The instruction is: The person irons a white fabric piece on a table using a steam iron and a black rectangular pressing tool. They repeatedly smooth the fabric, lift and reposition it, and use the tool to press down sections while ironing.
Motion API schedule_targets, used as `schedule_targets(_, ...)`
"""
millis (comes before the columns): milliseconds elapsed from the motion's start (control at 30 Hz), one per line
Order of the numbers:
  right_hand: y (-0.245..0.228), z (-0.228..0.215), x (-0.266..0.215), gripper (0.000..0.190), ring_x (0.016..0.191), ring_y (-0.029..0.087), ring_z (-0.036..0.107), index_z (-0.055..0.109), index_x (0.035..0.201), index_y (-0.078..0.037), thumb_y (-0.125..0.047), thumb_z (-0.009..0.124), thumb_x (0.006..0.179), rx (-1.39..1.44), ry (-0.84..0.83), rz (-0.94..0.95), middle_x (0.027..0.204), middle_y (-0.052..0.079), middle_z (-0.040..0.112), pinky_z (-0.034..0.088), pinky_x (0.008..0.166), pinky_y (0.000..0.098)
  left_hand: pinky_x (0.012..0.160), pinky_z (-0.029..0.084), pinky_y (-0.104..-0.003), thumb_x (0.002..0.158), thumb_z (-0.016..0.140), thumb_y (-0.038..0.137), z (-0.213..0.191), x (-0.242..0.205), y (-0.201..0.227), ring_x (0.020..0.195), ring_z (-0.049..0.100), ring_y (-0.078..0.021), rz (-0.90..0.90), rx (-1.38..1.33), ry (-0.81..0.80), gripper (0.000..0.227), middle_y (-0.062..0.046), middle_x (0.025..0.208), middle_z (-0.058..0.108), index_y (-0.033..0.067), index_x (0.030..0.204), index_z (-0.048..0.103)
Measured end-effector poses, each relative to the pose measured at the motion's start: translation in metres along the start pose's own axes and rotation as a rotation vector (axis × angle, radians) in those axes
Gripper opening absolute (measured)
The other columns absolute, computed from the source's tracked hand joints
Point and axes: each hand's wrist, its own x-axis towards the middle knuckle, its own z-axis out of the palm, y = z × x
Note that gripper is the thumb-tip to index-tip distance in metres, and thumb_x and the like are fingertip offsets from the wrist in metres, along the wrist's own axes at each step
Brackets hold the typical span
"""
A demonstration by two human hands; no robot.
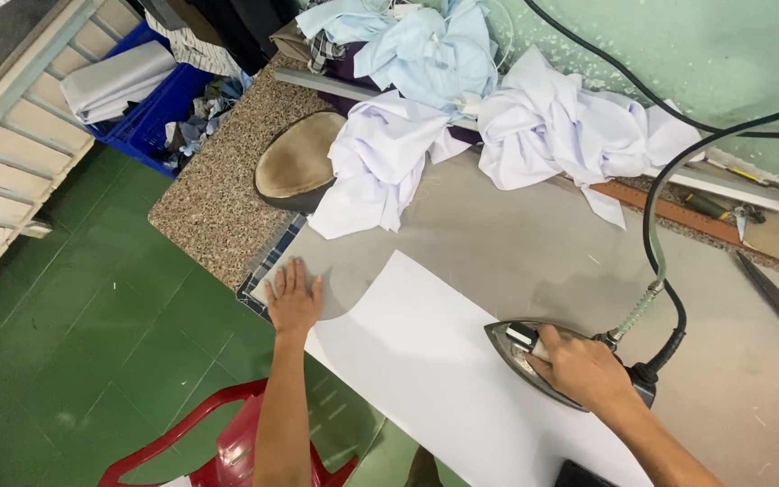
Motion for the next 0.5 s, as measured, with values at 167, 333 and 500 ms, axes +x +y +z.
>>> schedule_targets(167, -0.004, 0.001, 0.012, 0.049, 0.078, 0.04, 0.071, 0.047, 0.105, -0.014, -0.063, 0.049, 0.098, -0.01, 0.061, -0.04, 0.084, 0.004, 0.074, 0.055, 0.066, 0.0546, 0.129, 0.002, -0.053, 0.102, 0.01, 0.071, 0.021, 0.012, 0.013, 0.156, 0.023, -0.0302, -0.129, 0.147, 0.254, 0.088, -0.011, 0.167, 0.029, 0.0061, 0.161, 0.023)
schedule_targets(333, -0.01, -0.018, 0.008, 0.051, 0.068, 0.04, 0.067, 0.048, 0.102, -0.014, -0.065, 0.051, 0.098, 0.02, 0.062, -0.07, 0.071, 0.007, 0.071, 0.055, 0.06, 0.0523, 0.118, 0.04, -0.055, 0.105, 0.052, 0.046, 0.003, -0.033, 0.091, 0.129, 0.063, -0.036, 0.621, 0.0, 0.776, 0.056, -0.021, 0.133, 0.069, -0.0012, 0.131, 0.068)
schedule_targets(500, -0.013, -0.035, 0.002, 0.047, 0.083, 0.037, 0.071, 0.046, 0.128, -0.017, -0.055, 0.047, 0.099, 0.128, 0.013, -0.13, 0.103, 0.008, 0.07, 0.058, 0.065, 0.0519, 0.118, 0.039, -0.05, 0.106, 0.053, 0.043, 0.007, -0.038, 0.127, 0.135, 0.058, -0.0319, 0.914, -0.009, 0.717, 0.055, -0.016, 0.14, 0.066, -0.0023, 0.134, 0.064)
